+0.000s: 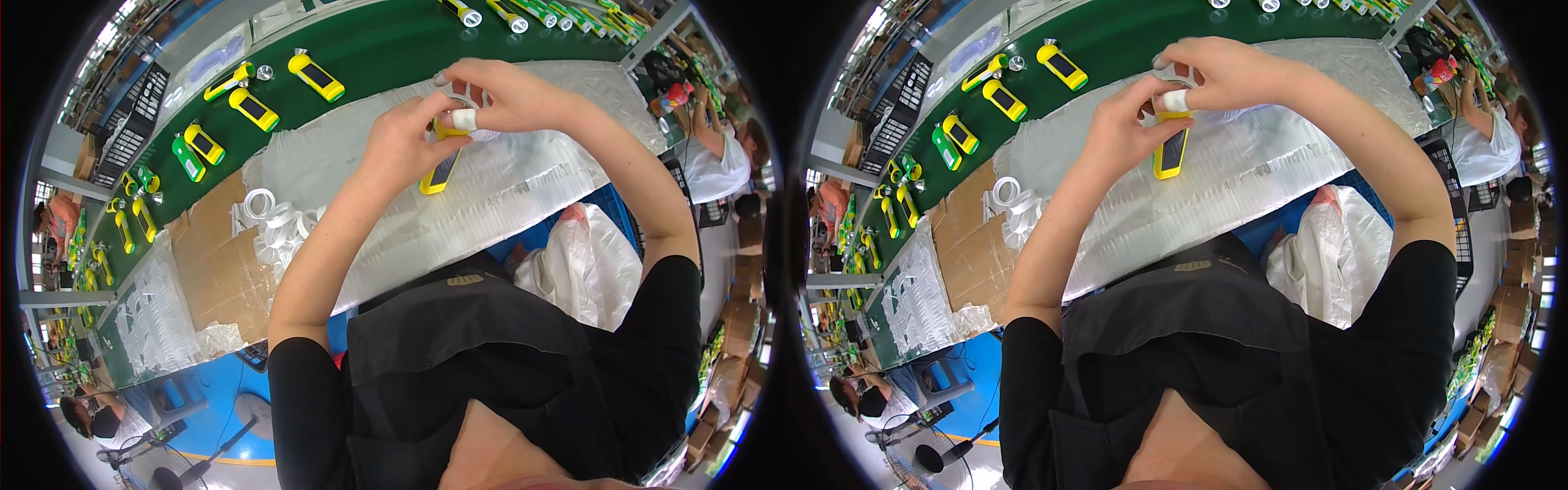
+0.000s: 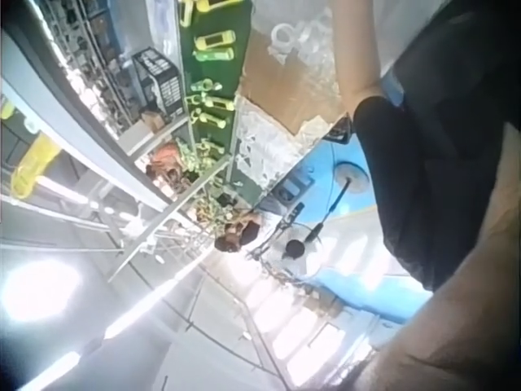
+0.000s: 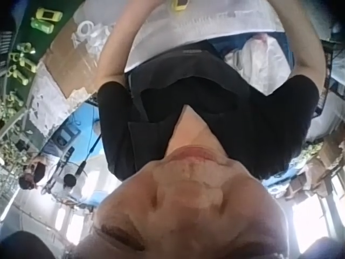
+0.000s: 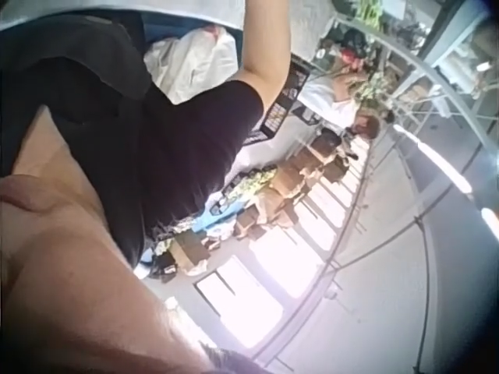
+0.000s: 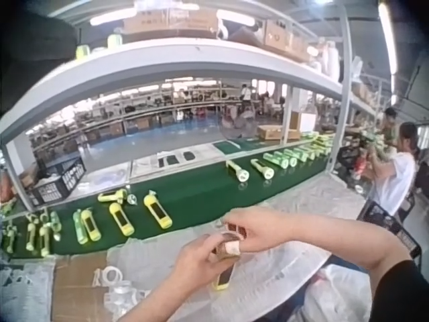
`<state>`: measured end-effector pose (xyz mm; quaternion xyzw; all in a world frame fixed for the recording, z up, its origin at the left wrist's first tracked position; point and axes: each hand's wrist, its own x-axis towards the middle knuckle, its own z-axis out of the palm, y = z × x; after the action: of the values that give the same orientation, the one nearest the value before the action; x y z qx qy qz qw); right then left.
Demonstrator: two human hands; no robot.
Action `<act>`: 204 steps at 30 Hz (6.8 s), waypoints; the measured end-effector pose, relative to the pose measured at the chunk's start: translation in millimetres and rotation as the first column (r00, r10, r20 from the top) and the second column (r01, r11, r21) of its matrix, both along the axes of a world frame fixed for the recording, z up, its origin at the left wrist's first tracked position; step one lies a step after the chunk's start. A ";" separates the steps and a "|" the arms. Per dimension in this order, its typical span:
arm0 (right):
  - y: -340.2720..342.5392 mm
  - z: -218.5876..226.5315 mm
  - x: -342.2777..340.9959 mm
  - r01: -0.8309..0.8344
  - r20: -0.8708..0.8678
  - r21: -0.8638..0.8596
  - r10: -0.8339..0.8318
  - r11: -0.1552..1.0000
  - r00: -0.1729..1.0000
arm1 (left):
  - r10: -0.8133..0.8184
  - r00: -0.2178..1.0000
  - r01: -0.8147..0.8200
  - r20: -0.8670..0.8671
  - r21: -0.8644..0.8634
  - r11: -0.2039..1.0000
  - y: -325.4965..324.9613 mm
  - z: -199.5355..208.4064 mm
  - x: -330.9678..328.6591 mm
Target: Assembling flashlights by fitting plastic rings onto the flashlight bodies at a factory workstation.
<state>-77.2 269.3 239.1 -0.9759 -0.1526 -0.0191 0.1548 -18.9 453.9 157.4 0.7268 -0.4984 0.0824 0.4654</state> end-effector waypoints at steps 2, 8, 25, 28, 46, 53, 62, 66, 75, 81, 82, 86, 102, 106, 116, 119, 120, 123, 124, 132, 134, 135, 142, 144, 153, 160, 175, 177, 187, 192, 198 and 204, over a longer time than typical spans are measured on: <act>-7.5 -3.9 -4.1 -0.191 0.108 0.167 0.175 0.967 0.979 | -0.050 0.998 0.053 0.040 -0.057 0.997 0.5 -1.8 0.4; -6.4 4.1 -26.3 -0.158 0.158 0.473 0.093 0.867 0.983 | -0.316 0.826 0.291 -0.467 -0.129 0.948 27.2 -6.3 2.5; -49.6 -118.7 165.9 0.168 -0.158 0.815 -0.065 0.554 0.985 | 0.130 0.984 -0.169 0.124 0.396 0.903 -2.0 -36.2 162.5; -80.5 -124.9 211.0 0.280 -0.081 0.773 -0.348 0.569 0.934 | 0.363 0.826 -0.471 0.432 0.172 0.866 18.9 -34.7 195.7; 33.6 -112.5 128.9 0.525 -0.551 0.741 -0.069 0.418 0.832 | -0.091 0.933 0.188 -0.348 0.255 0.948 39.3 -32.9 72.0; 60.3 -97.9 0.4 0.407 -0.398 0.912 0.333 0.048 0.855 | 0.059 0.998 -0.059 -0.012 -0.036 0.998 62.7 2.7 43.5; 99.2 -89.5 -62.2 0.363 -0.397 0.915 0.242 0.175 0.885 | -0.126 0.878 0.066 -0.462 -0.145 0.987 67.5 -15.6 -10.8; 101.3 -103.7 -66.1 0.308 -0.336 0.937 0.182 0.165 0.924 | -0.274 0.960 0.280 0.062 -0.125 0.952 59.7 -14.9 -22.6; 67.5 -113.3 -95.3 0.229 -0.254 0.959 -0.147 -0.168 0.956 | -0.051 0.981 0.023 -0.186 -0.146 0.989 -16.1 -65.3 -5.0; 44.0 -120.4 -117.0 0.265 -0.292 0.952 -0.193 -0.156 0.937 | 0.058 0.990 -0.081 0.128 0.186 0.979 -46.6 -110.3 24.3; 42.8 -121.1 -117.0 0.257 -0.282 0.954 -0.180 -0.151 0.942 | 0.037 0.994 -0.057 0.102 0.193 0.980 -45.1 -112.4 27.8; 45.9 -114.0 -108.0 0.277 -0.295 0.952 -0.146 -0.131 0.944 | 0.047 0.999 -0.049 0.019 0.121 0.991 -22.6 -94.9 27.4; 132.4 -107.9 -49.5 0.222 -0.261 0.963 0.315 0.154 0.913 | -0.008 0.984 0.041 0.180 -0.179 0.983 109.7 -30.9 -34.7; 153.1 -109.9 -34.5 0.307 -0.285 0.952 0.342 -0.010 0.895 | 0.038 0.977 -0.003 0.212 -0.161 0.987 124.4 -29.1 -24.0; 125.0 -103.9 18.1 0.012 -0.016 0.987 0.025 0.158 1.000 | 0.478 0.839 -0.543 0.260 0.342 0.767 289.6 -8.4 46.0; 123.1 -108.0 21.6 0.035 -0.037 0.993 0.015 0.111 0.999 | 0.441 0.897 -0.361 -0.029 0.529 0.768 320.7 -34.7 59.3; 123.7 -111.3 22.8 0.033 -0.035 0.993 0.011 0.111 0.999 | 0.437 0.899 -0.358 -0.027 0.528 0.770 318.3 -40.4 64.4; 126.4 -113.8 20.5 0.026 -0.028 0.990 0.009 0.141 1.000 | 0.440 0.896 -0.331 -0.058 0.574 0.749 292.2 -49.7 75.8; 126.8 -113.3 20.7 0.029 -0.028 0.989 -0.005 0.145 1.000 | 0.357 0.934 -0.294 -0.009 0.546 0.784 279.4 -51.5 79.3; 121.3 -111.4 14.0 -0.044 0.056 0.975 -0.053 0.218 0.997 | 0.217 0.963 -0.264 0.157 0.417 0.870 214.2 -22.6 81.1; 125.9 -115.2 16.2 -0.070 0.074 0.978 -0.016 0.196 0.997 | 0.185 0.870 -0.189 -0.458 0.038 0.981 203.7 -14.6 74.2; 126.3 -116.4 16.0 -0.065 0.074 0.977 -0.041 0.204 0.996 | 0.019 0.822 -0.137 -0.570 -0.164 0.977 192.0 -3.4 61.5; 126.1 -119.6 19.5 -0.155 0.182 0.946 -0.070 0.285 0.981 | 0.025 1.000 -0.024 0.003 -0.193 0.981 129.4 29.6 1.4; 127.1 -118.8 20.1 -0.167 0.189 0.934 -0.040 0.315 0.981 | 0.098 0.991 -0.084 0.093 -0.149 0.985 123.4 25.8 1.8; 115.9 -117.5 17.0 -0.230 0.211 0.941 0.099 0.249 0.972 | 0.110 0.971 -0.110 0.213 -0.014 0.994 117.6 30.2 3.7; 73.9 -73.2 7.9 -0.392 0.463 0.575 0.109 0.718 0.880 | 0.073 0.983 -0.086 0.167 0.072 0.994 106.5 37.0 -0.3; 62.8 19.4 -1.6 -0.261 -0.006 0.121 0.264 0.958 0.965 | 0.005 1.000 -0.005 0.000 0.014 1.000 79.8 14.5 -14.3; 61.0 21.7 2.3 -0.276 -0.112 0.138 0.292 0.951 0.950 | 0.006 1.000 -0.006 0.008 0.014 1.000 80.9 13.5 -14.2; 69.3 24.2 3.0 -0.223 -0.104 0.028 0.225 0.974 0.969 | 0.011 0.999 -0.013 0.037 0.055 0.998 82.3 14.8 -13.5; 74.1 15.9 -0.5 0.023 -0.019 0.016 -0.023 1.000 1.000 | 0.030 0.998 -0.028 0.060 -0.035 0.999 72.5 10.5 -11.6; 92.0 25.0 -0.8 0.280 -0.029 -0.224 -0.293 0.934 0.956 | 0.055 0.997 -0.053 0.047 -0.058 0.997 71.8 6.7 -7.1; 71.5 23.0 6.1 -0.148 -0.093 -0.158 0.135 0.976 0.987 | 0.043 0.998 -0.037 0.051 -0.108 0.994 73.2 5.6 -7.4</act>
<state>-71.0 340.8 262.1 -0.9720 -0.2163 0.0445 0.0807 -26.3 527.1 162.9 0.7082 -0.4909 0.1374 0.4884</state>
